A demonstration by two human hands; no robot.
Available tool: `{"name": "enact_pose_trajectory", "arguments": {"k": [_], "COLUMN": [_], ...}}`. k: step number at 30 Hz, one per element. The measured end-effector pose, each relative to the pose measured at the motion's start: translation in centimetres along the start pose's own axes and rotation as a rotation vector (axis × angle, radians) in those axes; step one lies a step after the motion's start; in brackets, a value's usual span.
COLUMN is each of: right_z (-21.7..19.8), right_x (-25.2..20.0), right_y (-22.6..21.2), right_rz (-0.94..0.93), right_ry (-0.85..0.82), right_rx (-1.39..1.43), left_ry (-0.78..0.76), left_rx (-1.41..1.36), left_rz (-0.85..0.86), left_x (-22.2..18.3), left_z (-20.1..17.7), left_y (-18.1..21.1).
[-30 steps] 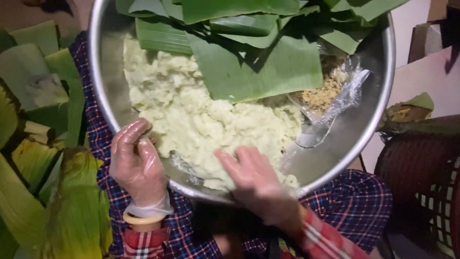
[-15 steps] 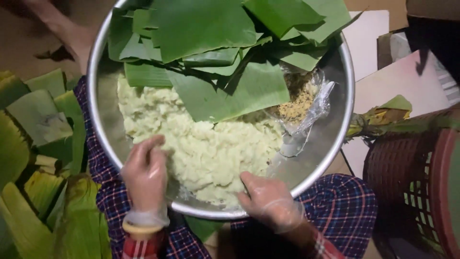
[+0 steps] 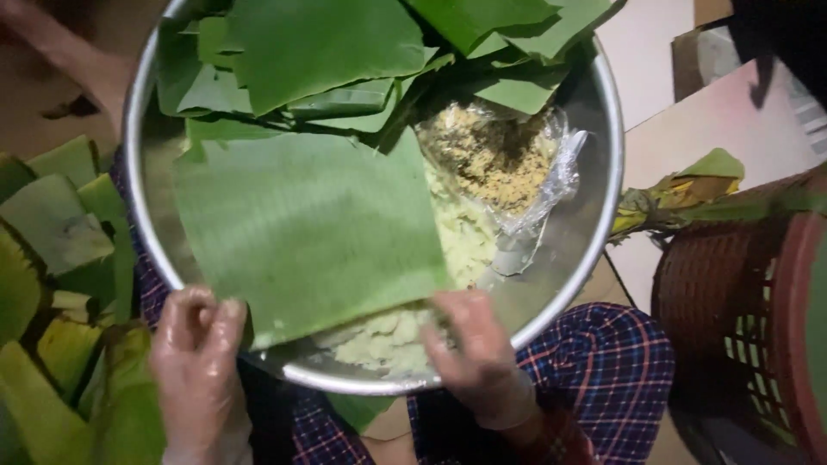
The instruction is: Portioning dough into balls and placing them onto banana leaves for wrapping, including trimming leaves with scissors.
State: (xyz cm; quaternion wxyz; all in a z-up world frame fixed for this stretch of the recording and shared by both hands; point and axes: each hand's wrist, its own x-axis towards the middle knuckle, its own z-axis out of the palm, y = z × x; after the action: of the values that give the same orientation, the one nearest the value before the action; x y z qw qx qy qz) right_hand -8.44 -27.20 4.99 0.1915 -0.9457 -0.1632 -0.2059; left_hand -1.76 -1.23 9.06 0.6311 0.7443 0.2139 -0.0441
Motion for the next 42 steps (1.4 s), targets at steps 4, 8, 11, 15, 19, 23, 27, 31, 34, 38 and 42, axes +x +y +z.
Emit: {"name": "enact_pose_trajectory", "arguments": {"k": [4, 8, 11, 15, 19, 23, 27, 31, 34, 38, 42], "right_z": [2.1, 2.5, 2.0, 1.1, -5.6, -7.9, -2.9, 3.1, 2.9, 0.5, -0.2], "right_x": [-1.7, -0.9, 0.1, 1.1, 5.5, 8.0, 6.3, 1.8, 1.6, 3.5, 3.5], "right_y": [0.3, -0.3, -0.7, -0.4, -2.0, -2.2, -1.3, -0.2, -0.6, -2.4, -3.9], "right_rz": [0.266, 0.297, 0.272, 0.192, 0.239, 0.348, 0.768, 0.914, 1.026, 0.774, 0.807], "right_ry": [0.128, -0.137, -0.171, -0.119, -0.122, -0.175, -0.425, -0.236, -0.119, -0.433, -0.463], "right_rx": [0.296, 0.031, 0.06, 0.203, 0.568, 1.262, 1.128, 1.201, 1.442, 1.115, 0.971], "left_ry": [0.065, 0.003, -0.033, 0.089, 0.033, -0.079, -0.027, -0.236, -0.367, -0.184, -0.087], "left_rx": [-0.014, 0.284, 0.6, 0.945, 0.755, 0.442, 0.036, 0.058, -0.029, 0.011, -0.038], "left_rz": [-0.068, 0.237, 0.573, 0.941, 0.934, 0.518, 0.092, -0.122, -0.102, -0.251, -0.294], "left_x": [-2.0, -3.7, -3.7, -2.7, -5.0, -6.5, -2.7, -0.8, -1.9, -2.8, -3.0], "left_z": [-1.6, -2.8, -3.6, -4.5, -7.8, -8.8, -5.8, -7.3, -8.5, -9.1, -10.1], "left_y": [-2.8, -4.4, -4.3, -2.4, 7.0, 11.7, 7.9, -0.7, -4.9, -5.3, -5.1]}}
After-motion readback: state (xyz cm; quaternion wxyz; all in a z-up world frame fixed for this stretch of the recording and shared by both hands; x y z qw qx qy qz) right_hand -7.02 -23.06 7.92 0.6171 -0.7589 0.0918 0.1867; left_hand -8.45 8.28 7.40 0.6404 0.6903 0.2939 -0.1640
